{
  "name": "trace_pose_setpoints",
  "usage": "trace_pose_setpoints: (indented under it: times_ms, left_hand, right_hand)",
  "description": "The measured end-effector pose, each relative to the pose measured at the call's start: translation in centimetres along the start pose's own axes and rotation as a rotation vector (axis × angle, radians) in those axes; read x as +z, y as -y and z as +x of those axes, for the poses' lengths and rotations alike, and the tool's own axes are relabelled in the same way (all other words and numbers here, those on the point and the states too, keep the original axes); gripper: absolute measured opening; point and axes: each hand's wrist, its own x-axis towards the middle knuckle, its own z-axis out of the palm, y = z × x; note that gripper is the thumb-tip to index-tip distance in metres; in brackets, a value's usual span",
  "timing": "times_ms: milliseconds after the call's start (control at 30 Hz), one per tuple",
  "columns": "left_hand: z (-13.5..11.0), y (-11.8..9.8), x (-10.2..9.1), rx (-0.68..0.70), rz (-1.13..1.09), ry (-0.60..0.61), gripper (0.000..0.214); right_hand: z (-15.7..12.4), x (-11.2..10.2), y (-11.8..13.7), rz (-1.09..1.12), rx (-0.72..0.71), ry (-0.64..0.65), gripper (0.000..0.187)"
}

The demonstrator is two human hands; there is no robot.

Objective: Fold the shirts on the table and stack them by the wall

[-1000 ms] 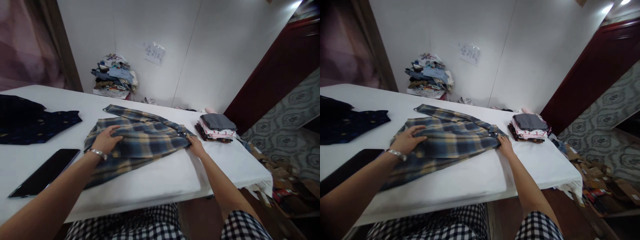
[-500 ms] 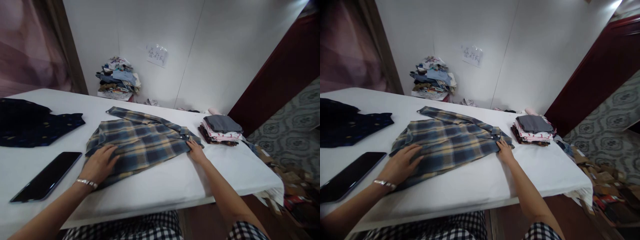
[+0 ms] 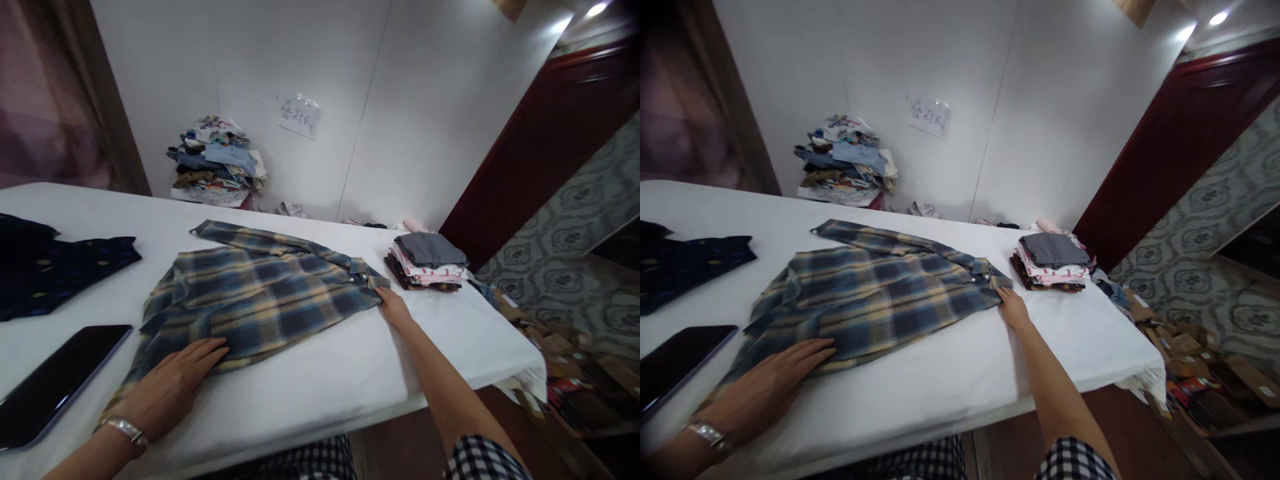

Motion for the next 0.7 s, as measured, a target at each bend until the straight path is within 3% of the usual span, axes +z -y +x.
trace_pose_setpoints:
  times_ms: [167,333,400,567,700]
  left_hand:
    - [1.3,-0.7,-1.8,-0.089,0.01,0.059,0.065]
    - [0.8,-1.3,-3.2,-0.064,0.025,-0.018,0.057]
    - [-0.1,-1.5,-2.7,-0.054,-0.006,-0.013,0.055]
    - [-2.2,-2.3,-1.0,-0.072,-0.067,0.14,0.055]
    - [-2.8,-2.3,-2.1,-0.082,-0.166,0.152,0.053]
  right_hand:
    - [0.0,-1.3,-0.3,-0.038,0.0,0.001,0.049]
    - [-1.7,-3.2,-2.3,-0.038,-0.001,-0.195,0.05]
    - [-3.3,-3.1,-3.3,-0.053,-0.001,-0.198,0.051]
    - [-6.6,-1.0,-4.9,-0.016,-0.096,0.003,0.059]
    - [-5.8,-0.7,-3.5,-0.041,-0.025,-0.083,0.055]
